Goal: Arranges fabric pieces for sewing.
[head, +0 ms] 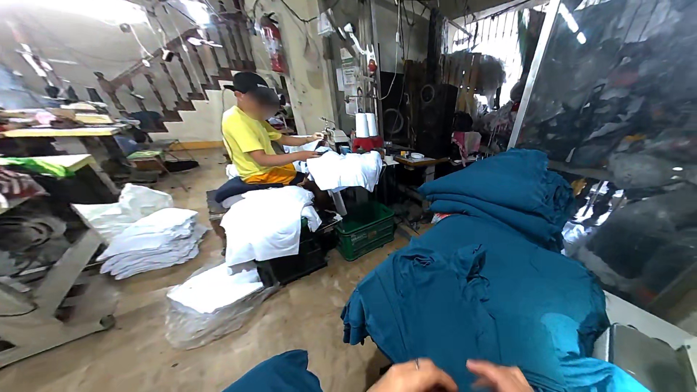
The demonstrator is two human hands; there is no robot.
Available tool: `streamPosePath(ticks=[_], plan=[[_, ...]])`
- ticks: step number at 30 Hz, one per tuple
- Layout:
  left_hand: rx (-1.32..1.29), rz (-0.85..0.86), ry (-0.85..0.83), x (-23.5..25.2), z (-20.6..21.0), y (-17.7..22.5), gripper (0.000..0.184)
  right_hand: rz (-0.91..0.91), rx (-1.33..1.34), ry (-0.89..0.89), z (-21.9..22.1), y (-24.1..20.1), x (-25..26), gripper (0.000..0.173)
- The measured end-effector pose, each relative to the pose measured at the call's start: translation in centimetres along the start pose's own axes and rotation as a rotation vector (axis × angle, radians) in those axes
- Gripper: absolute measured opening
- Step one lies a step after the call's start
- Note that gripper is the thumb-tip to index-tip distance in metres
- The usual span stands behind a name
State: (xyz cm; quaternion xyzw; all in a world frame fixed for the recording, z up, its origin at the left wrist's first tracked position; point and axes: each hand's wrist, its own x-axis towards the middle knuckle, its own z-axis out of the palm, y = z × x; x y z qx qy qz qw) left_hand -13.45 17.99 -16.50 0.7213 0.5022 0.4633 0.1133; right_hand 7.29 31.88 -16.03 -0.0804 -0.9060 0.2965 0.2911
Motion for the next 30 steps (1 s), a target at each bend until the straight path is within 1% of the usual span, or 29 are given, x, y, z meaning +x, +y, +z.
streamPosePath(ticks=[1, 2, 3, 5, 6, 7, 9, 13, 16, 18, 20, 22, 24, 26, 27, 29, 30], plan=[[0.003, -0.052, 0.047, 1.2, -0.3, -0.8, 0.017, 0.087, 0.013, 0.024, -0.2, 0.2, 1.5, 0.034], [0.0, -0.151, 0.083, 2.5, -0.7, -1.6, 0.018, 0.182, 0.01, 0.048, -0.3, 0.6, 3.2, 0.035], [-0.006, -0.292, 0.086, 4.0, -1.2, -2.4, 0.021, 0.295, -0.015, 0.042, -0.3, 1.2, 5.0, 0.036], [0.031, -0.568, 0.014, 6.7, -2.3, -4.0, 0.028, 0.561, -0.093, -0.109, -0.8, 2.1, 8.9, 0.04], [0.063, -0.664, -0.027, 7.7, -2.7, -4.8, 0.031, 0.658, -0.148, -0.205, -0.9, 2.5, 10.5, 0.042], [0.092, -0.727, -0.061, 8.3, -2.8, -5.4, 0.032, 0.724, -0.194, -0.288, -0.9, 2.8, 11.7, 0.043], [0.124, -0.774, -0.088, 8.8, -2.9, -5.8, 0.033, 0.776, -0.233, -0.377, -0.8, 3.3, 12.8, 0.045], [0.201, -0.75, -0.132, 8.7, -2.9, -5.7, 0.037, 0.749, -0.255, -0.421, -1.1, 3.7, 13.0, 0.042], [0.318, -0.73, -0.233, 8.9, -3.0, -5.4, 0.042, 0.706, -0.281, -0.466, -1.1, 4.6, 13.2, 0.04], [0.376, -0.744, -0.259, 9.0, -2.9, -5.2, 0.037, 0.698, -0.297, -0.469, -0.9, 5.3, 13.4, 0.035], [0.388, -0.752, -0.242, 9.2, -3.0, -4.9, 0.03, 0.678, -0.303, -0.445, -1.0, 5.5, 13.5, 0.031], [0.361, -0.708, -0.178, 9.0, -3.4, -4.4, 0.027, 0.618, -0.268, -0.393, -1.5, 5.1, 13.3, 0.027], [0.202, -0.575, -0.02, 8.5, -3.7, -3.8, 0.024, 0.502, -0.134, -0.287, -2.6, 4.5, 12.2, 0.027], [-0.036, -0.416, 0.173, 8.9, -3.4, -2.8, 0.019, 0.404, 0.093, -0.115, -4.0, 4.3, 10.8, 0.026], [-0.141, -0.358, 0.245, 9.5, -3.0, -2.2, 0.016, 0.383, 0.217, -0.016, -4.8, 4.0, 10.2, 0.023], [-0.284, -0.243, 0.347, 11.1, -2.2, -0.7, 0.015, 0.331, 0.39, 0.175, -6.6, 3.2, 9.3, 0.015], [-0.326, -0.183, 0.37, 11.9, -1.6, 0.1, 0.016, 0.301, 0.418, 0.245, -7.6, 2.8, 8.8, 0.014]])
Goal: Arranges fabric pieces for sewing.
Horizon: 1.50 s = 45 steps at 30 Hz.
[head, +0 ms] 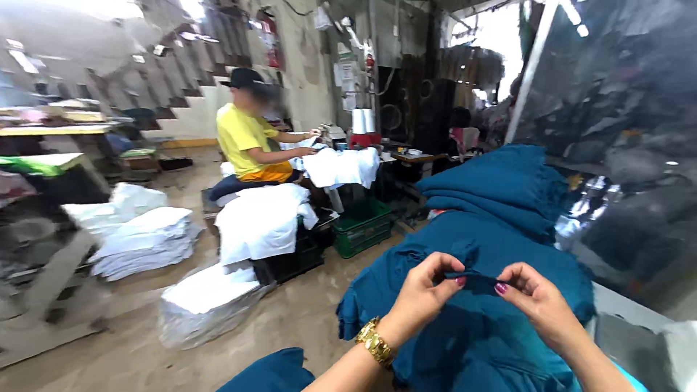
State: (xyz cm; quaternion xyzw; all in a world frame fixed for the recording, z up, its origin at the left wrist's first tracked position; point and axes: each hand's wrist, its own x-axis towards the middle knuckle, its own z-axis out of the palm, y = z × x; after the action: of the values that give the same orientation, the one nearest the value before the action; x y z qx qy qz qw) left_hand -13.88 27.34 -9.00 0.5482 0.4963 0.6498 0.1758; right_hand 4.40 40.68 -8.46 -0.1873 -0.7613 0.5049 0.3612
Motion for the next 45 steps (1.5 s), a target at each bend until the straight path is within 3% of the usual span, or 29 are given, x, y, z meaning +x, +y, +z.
streamPosePath(ticks=[2, 5, 8, 13, 19, 22, 24, 28, 31, 36, 38, 41, 45], plan=[[-0.067, 0.066, -0.032, 0.4, 2.1, 0.8, 0.02, -0.062, -0.001, 0.06, -2.1, -0.8, -1.3, 0.017], [-0.107, 0.032, -0.095, 0.0, 5.0, 0.9, 0.022, -0.026, -0.03, 0.086, -5.0, -0.8, -3.6, 0.02], [-0.121, -0.142, -0.138, -0.2, 7.3, -0.6, 0.027, 0.169, -0.053, 0.079, -6.6, -0.1, -4.6, 0.023], [0.048, -0.553, -0.187, 1.5, 9.3, -5.8, 0.041, 0.625, -0.252, 0.04, -6.8, 3.8, -2.2, 0.036], [0.055, -0.667, -0.191, 2.2, 9.5, -6.8, 0.05, 0.689, -0.367, 0.038, -6.4, 6.4, -1.6, 0.035], [0.265, -0.573, -0.255, 2.4, 9.3, -5.4, 0.05, 0.654, -0.403, 0.039, -6.2, 6.2, -1.8, 0.034], [0.453, -0.395, -0.268, 1.6, 8.9, -4.4, 0.051, 0.632, -0.423, 0.032, -6.1, 6.3, -1.9, 0.038], [0.524, -0.024, -0.065, -2.8, 5.8, -3.9, 0.028, 0.502, -0.443, 0.154, -6.3, 6.6, -2.4, 0.036], [0.55, 0.005, 0.05, -7.1, 2.3, -4.3, 0.019, 0.305, -0.47, 0.257, -6.1, 6.7, -2.8, 0.031], [0.885, 0.176, -0.174, -10.7, 1.5, -6.6, 0.033, -0.111, -0.648, 0.353, -4.7, 6.6, -3.0, 0.025], [0.923, 0.234, -0.18, -10.2, 1.5, -7.1, 0.022, -0.244, -0.665, 0.315, -2.9, 5.2, -3.6, 0.025], [0.811, 0.091, -0.248, -8.5, 0.7, -5.9, 0.017, -0.358, -0.644, 0.083, 1.3, 3.0, -7.1, 0.024], [0.636, -0.302, -0.488, -5.5, -0.8, -3.0, 0.026, -0.464, -0.62, -0.189, 5.9, 4.6, -11.6, 0.021]])
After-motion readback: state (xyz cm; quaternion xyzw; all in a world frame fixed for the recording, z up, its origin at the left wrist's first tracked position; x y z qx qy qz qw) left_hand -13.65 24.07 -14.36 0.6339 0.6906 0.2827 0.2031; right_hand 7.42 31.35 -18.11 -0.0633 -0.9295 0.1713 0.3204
